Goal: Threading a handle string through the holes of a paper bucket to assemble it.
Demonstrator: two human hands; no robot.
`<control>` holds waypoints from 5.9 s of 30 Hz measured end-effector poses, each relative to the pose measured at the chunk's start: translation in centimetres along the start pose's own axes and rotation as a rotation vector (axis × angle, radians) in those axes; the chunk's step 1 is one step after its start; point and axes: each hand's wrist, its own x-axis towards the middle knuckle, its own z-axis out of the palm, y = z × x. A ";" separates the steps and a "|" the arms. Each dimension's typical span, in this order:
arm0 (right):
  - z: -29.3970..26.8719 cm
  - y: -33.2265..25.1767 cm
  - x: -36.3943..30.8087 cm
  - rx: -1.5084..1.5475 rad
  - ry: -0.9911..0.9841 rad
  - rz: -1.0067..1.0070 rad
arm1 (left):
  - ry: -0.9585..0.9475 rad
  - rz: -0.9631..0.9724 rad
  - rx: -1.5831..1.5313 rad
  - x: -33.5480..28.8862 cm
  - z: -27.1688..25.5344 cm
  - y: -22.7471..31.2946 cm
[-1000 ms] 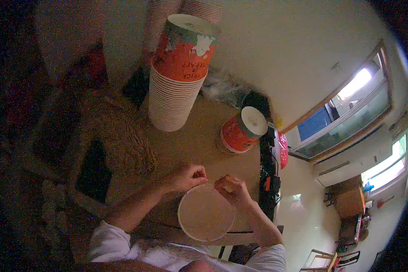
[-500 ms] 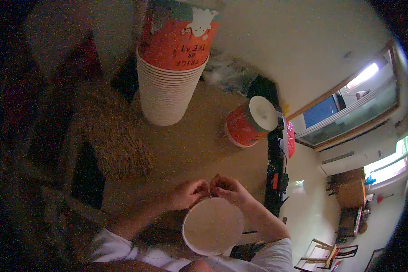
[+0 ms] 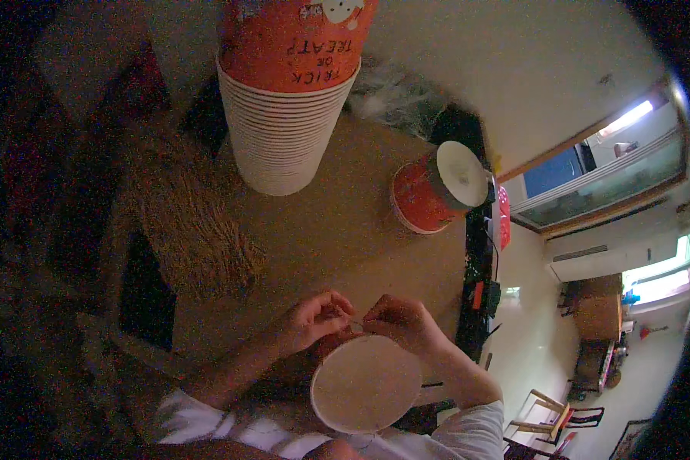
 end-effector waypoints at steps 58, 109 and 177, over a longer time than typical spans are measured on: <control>0.2 1.2 2.5 0.181 -0.025 -0.058 | -0.058 -0.071 0.144 1.9 -0.2 1.3; 0.7 -2.6 2.7 -0.623 -0.069 -0.491 | 0.013 0.589 0.823 -0.9 -0.8 3.8; 3.1 -2.9 0.4 -0.810 0.326 -0.721 | 0.010 -0.197 -0.394 -0.4 -0.6 2.7</control>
